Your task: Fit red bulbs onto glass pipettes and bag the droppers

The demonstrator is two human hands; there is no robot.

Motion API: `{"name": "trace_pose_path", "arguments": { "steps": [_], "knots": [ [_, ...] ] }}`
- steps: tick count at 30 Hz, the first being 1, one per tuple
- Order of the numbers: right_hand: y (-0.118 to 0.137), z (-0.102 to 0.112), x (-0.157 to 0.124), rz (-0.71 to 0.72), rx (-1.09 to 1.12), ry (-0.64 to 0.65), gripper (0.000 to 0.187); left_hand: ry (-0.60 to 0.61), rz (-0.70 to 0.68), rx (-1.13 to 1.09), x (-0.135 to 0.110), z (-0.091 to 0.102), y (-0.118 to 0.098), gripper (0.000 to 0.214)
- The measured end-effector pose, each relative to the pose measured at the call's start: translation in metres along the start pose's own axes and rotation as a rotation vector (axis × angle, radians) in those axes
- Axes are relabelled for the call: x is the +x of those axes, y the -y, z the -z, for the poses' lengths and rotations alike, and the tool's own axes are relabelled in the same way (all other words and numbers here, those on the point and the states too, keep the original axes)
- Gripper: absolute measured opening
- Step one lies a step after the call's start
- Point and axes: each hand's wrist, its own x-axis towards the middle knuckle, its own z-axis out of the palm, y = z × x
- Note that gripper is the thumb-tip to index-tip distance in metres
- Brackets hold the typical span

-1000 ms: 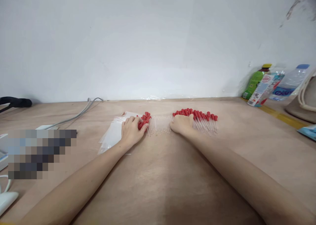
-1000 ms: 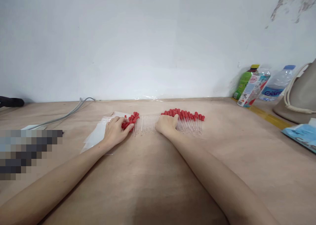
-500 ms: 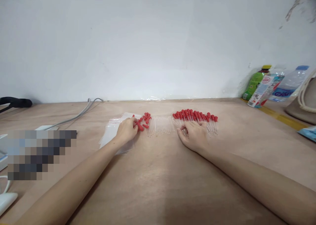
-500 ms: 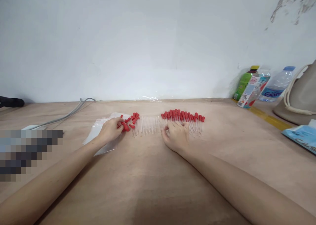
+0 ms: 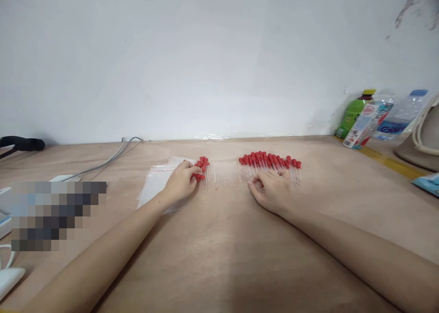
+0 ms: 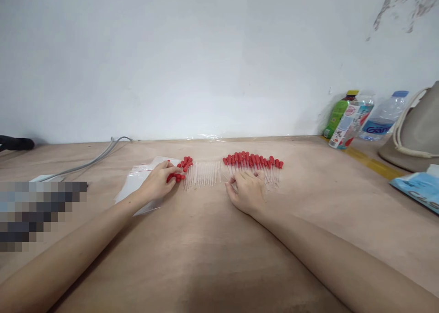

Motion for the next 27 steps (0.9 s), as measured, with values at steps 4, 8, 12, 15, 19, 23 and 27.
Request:
{"name": "trace_pose_path", "arguments": {
  "steps": [4, 8, 12, 15, 19, 23, 27],
  "knots": [
    [0.0, -0.001, 0.0, 0.016, 0.003, 0.011, 0.019, 0.01, -0.025, -0.062, 0.001, 0.003, 0.0, 0.024],
    [-0.001, -0.001, 0.001, 0.044, 0.017, 0.034, 0.017, -0.097, 0.045, -0.117, 0.003, 0.008, -0.003, 0.009],
    [-0.003, -0.003, 0.002, 0.074, 0.059, 0.04, 0.016, -0.233, 0.144, -0.305, 0.002, 0.009, -0.017, 0.015],
    [-0.005, -0.004, 0.002, 0.086, 0.138, 0.072, 0.016, -0.244, 0.103, -0.532, -0.002, 0.003, -0.033, 0.027],
    [-0.006, -0.003, 0.001, 0.125, 0.206, 0.054, 0.015, -0.155, 0.056, -0.675, -0.012, -0.013, -0.053, 0.013],
    [-0.005, -0.001, -0.001, 0.186, 0.219, 0.011, 0.02, -0.043, 0.114, -0.902, -0.022, -0.028, -0.061, 0.01],
    [0.002, 0.002, -0.004, 0.235, 0.262, -0.014, 0.017, 0.005, 0.143, -0.856, -0.027, -0.032, -0.061, 0.019]
  ]
}}
